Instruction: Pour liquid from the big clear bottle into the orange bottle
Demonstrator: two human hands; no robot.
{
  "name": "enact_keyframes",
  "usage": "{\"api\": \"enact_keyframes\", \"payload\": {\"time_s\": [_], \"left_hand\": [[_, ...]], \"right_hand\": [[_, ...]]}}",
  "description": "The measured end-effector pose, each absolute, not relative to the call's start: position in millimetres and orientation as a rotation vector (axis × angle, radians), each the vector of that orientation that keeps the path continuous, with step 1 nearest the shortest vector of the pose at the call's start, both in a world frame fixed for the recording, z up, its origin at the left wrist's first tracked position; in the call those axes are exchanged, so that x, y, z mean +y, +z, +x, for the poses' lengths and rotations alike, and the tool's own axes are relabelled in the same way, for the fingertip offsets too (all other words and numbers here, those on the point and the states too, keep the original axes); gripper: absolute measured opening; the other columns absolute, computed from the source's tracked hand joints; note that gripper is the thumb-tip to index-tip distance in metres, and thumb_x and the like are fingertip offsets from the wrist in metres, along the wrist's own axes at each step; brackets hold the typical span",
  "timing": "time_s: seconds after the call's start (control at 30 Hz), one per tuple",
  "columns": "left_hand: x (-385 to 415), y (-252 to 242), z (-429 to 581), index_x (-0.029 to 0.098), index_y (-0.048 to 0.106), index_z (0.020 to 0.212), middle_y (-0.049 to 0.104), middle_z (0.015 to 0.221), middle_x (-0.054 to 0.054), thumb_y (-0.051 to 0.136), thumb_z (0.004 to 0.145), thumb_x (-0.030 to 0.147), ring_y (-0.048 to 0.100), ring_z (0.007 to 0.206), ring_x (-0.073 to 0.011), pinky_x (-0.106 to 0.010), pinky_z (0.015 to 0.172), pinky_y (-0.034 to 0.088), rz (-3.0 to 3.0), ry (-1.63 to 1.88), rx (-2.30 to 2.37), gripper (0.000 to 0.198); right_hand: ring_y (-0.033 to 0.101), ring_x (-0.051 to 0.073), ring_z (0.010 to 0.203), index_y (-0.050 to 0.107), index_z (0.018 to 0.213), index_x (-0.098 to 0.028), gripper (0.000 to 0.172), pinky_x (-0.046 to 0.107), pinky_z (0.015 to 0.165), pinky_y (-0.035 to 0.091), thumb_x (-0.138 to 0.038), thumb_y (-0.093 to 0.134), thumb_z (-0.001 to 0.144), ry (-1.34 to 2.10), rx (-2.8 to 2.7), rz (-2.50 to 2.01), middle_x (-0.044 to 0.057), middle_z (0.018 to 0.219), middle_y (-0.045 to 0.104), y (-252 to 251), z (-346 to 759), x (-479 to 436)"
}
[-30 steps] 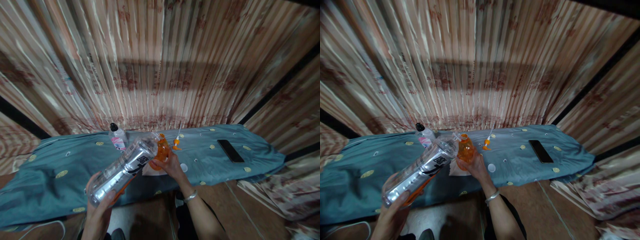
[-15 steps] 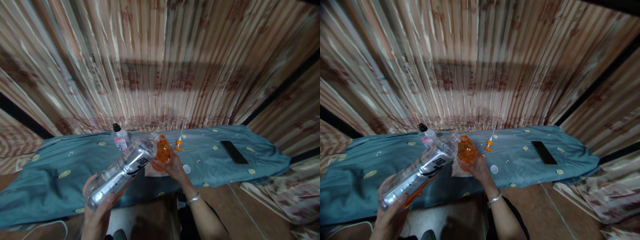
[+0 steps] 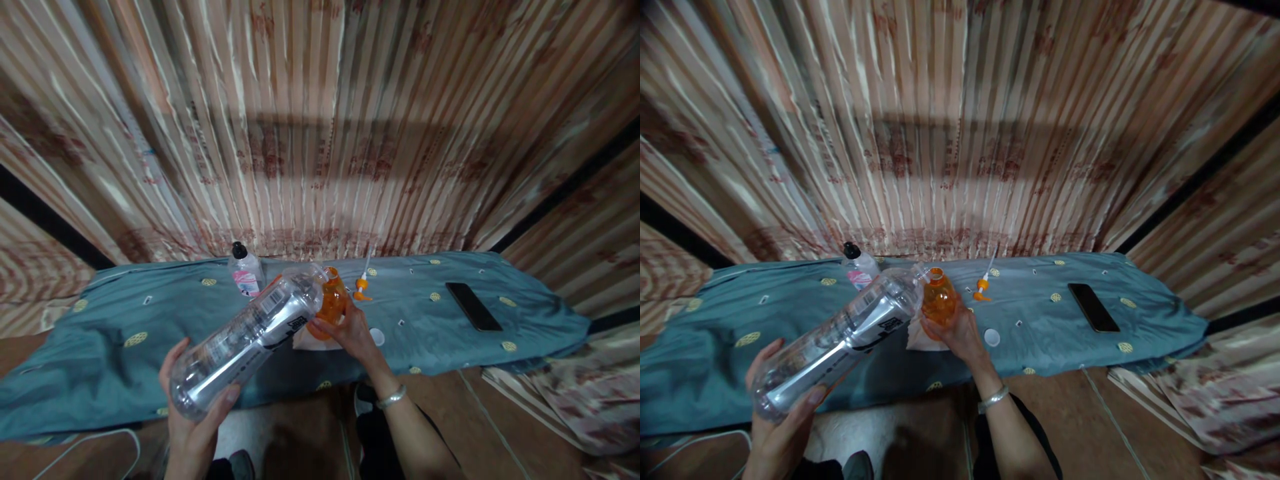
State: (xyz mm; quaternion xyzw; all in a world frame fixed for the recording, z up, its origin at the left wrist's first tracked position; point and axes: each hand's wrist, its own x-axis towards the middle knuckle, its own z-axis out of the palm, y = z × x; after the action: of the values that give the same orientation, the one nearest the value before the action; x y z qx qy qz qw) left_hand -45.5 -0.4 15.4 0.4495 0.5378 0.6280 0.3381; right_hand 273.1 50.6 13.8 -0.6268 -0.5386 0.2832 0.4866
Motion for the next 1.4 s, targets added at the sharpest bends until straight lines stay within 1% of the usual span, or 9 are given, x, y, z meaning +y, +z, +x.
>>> {"api": "enact_keyframes", "payload": {"time_s": [0.23, 0.33, 0.5, 0.63, 0.8, 0.9, 1.07, 1.27, 1.4], "left_hand": [[-6, 32, -37, 0.027, 0.061, 0.169, 0.080, 0.143, -0.014, 0.112, 0.065, 0.069, 0.080, 0.132, -0.0437, -0.072, 0.135, 0.056, 1.104, 1.577, 1.397, 0.123], [-7, 39, -30, 0.029, 0.063, 0.164, 0.081, 0.147, -0.014, 0.116, 0.059, 0.069, 0.081, 0.137, -0.0462, -0.070, 0.134, 0.059, 1.076, 1.584, 1.374, 0.124], [-7, 41, -23, 0.030, 0.065, 0.157, 0.080, 0.158, -0.017, 0.120, 0.048, 0.067, 0.081, 0.146, -0.0494, -0.069, 0.131, 0.063, 1.113, 1.606, 1.397, 0.128], [-7, 37, -22, 0.030, 0.061, 0.159, 0.079, 0.163, -0.019, 0.120, 0.050, 0.062, 0.080, 0.148, -0.0492, -0.072, 0.134, 0.060, 1.166, 1.585, 1.395, 0.127], [-5, 28, -20, 0.030, 0.058, 0.159, 0.079, 0.160, -0.019, 0.115, 0.056, 0.060, 0.080, 0.148, -0.0483, -0.076, 0.144, 0.047, 1.284, 1.606, 1.404, 0.121], [-2, 23, -18, 0.030, 0.057, 0.160, 0.080, 0.159, -0.020, 0.110, 0.064, 0.060, 0.082, 0.144, -0.0470, -0.075, 0.143, 0.049, 1.329, 1.640, 1.405, 0.114], [-2, 18, -23, 0.029, 0.054, 0.160, 0.080, 0.158, -0.021, 0.110, 0.062, 0.058, 0.084, 0.142, -0.0477, -0.075, 0.139, 0.053, 1.416, 1.618, 1.401, 0.116], [-5, 20, -27, 0.028, 0.052, 0.164, 0.079, 0.160, -0.024, 0.112, 0.062, 0.048, 0.083, 0.145, -0.0517, -0.080, 0.135, 0.057, 1.517, 1.569, 1.405, 0.120], [-8, 28, -21, 0.029, 0.053, 0.163, 0.079, 0.160, -0.022, 0.109, 0.064, 0.049, 0.081, 0.147, -0.0489, -0.076, 0.136, 0.056, 1.400, 1.596, 1.402, 0.116]], "right_hand": [[0.094, 0.045, 0.112, 0.082, 0.141, -0.027, 0.073, 0.063, 0.101, 0.078, -0.055, 0.105, 0.078, 0.656, -1.296, -1.551, 0.013, 0.123, 0.097, 16, 275, 49], [0.093, 0.046, 0.112, 0.083, 0.139, -0.027, 0.072, 0.063, 0.100, 0.078, -0.057, 0.106, 0.077, 0.657, -1.283, -1.527, 0.014, 0.121, 0.096, 16, 275, 49], [0.093, 0.047, 0.112, 0.081, 0.142, -0.022, 0.082, 0.063, 0.100, 0.077, -0.061, 0.106, 0.075, 0.695, -1.238, -1.546, 0.015, 0.120, 0.096, 13, 277, 49], [0.092, 0.048, 0.118, 0.080, 0.145, -0.021, 0.086, 0.064, 0.106, 0.075, -0.060, 0.105, 0.073, 0.704, -1.245, -1.566, 0.015, 0.125, 0.095, 10, 281, 50], [0.092, 0.046, 0.115, 0.080, 0.146, -0.021, 0.088, 0.063, 0.107, 0.075, -0.061, 0.106, 0.072, 0.700, -1.262, -1.584, 0.015, 0.124, 0.095, 8, 285, 52], [0.091, 0.047, 0.115, 0.080, 0.147, -0.022, 0.091, 0.064, 0.107, 0.074, -0.065, 0.106, 0.072, 0.682, -1.262, -1.571, 0.015, 0.123, 0.095, 7, 286, 52], [0.091, 0.046, 0.107, 0.081, 0.140, -0.021, 0.089, 0.063, 0.100, 0.075, -0.070, 0.107, 0.070, 0.653, -1.253, -1.551, 0.017, 0.118, 0.095, 4, 286, 53], [0.092, 0.041, 0.103, 0.082, 0.137, -0.024, 0.081, 0.053, 0.094, 0.076, -0.065, 0.108, 0.072, 0.620, -1.255, -1.553, 0.012, 0.114, 0.096, 2, 285, 54], [0.091, 0.039, 0.103, 0.082, 0.137, -0.025, 0.078, 0.052, 0.094, 0.076, -0.063, 0.107, 0.074, 0.629, -1.272, -1.524, 0.010, 0.114, 0.095, 3, 285, 54]]}}
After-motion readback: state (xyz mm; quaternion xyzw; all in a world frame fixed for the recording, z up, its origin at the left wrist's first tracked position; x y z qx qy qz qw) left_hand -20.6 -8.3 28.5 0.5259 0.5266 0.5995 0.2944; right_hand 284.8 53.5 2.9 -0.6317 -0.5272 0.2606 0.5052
